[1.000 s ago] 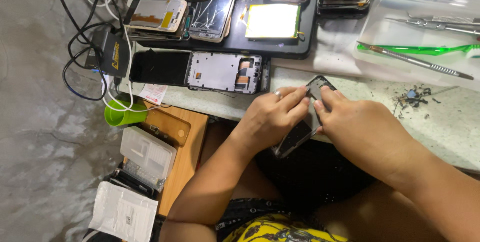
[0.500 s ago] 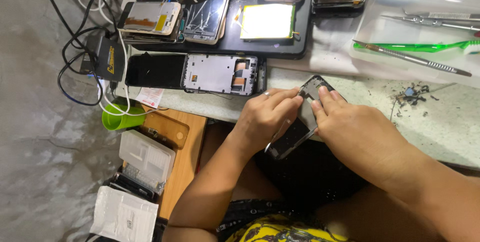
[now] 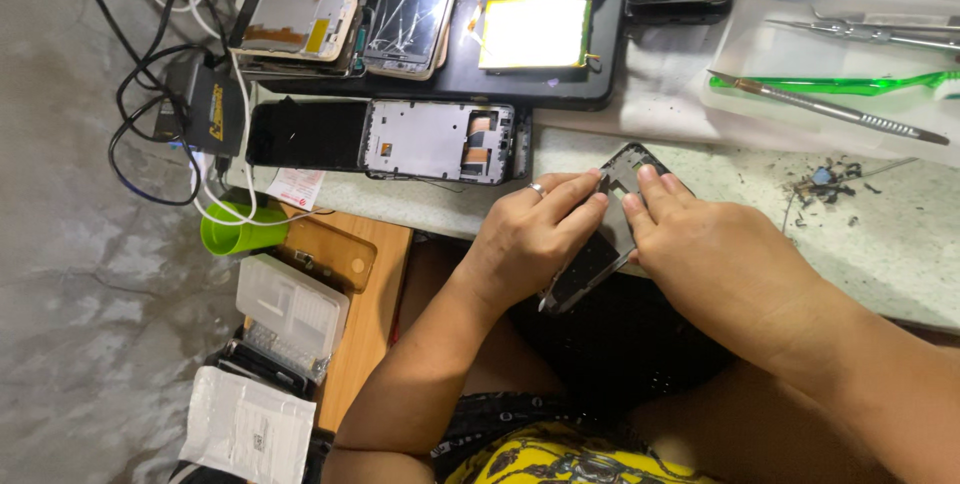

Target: The person uses a metal prying tool to carefully remove a thin metal shielding plate from the interior of a disassembled smartphone. They work around the edges of the plate to detach it from the phone's frame.

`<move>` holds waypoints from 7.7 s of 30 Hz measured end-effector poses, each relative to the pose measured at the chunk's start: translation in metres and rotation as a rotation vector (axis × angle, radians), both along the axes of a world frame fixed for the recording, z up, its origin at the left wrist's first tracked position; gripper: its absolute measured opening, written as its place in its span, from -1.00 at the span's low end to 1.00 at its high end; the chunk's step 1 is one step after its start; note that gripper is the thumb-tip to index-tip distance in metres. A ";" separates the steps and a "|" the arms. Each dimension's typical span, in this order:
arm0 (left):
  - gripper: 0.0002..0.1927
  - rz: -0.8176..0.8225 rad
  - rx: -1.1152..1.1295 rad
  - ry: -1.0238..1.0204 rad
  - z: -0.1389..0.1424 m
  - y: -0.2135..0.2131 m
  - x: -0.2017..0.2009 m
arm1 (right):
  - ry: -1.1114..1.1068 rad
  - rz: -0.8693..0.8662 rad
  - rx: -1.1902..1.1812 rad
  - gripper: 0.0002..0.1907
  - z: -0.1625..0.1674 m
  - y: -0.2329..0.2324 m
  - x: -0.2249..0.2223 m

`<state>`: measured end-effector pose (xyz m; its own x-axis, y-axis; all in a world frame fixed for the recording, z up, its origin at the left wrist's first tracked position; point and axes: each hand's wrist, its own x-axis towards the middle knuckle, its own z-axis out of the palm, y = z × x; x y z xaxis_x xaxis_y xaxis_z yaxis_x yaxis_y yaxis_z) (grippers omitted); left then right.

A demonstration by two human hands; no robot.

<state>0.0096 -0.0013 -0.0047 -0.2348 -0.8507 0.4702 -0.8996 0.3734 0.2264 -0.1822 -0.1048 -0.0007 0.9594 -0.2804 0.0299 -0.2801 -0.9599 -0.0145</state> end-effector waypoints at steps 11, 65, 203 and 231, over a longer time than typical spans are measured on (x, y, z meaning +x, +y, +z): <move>-0.78 0.008 -0.018 -0.041 -0.001 -0.001 -0.001 | -0.008 -0.010 0.022 -0.44 -0.003 0.001 0.002; -0.85 0.032 0.014 -0.100 0.009 0.004 -0.007 | -0.009 -0.015 0.079 -0.37 -0.008 -0.002 0.003; -0.69 -0.002 0.028 0.065 0.012 0.017 -0.007 | -0.070 -0.251 0.280 -0.80 0.004 -0.023 0.007; -0.82 -0.082 0.024 0.383 -0.009 0.009 0.015 | -0.462 -0.145 -0.068 -0.94 -0.008 -0.021 0.037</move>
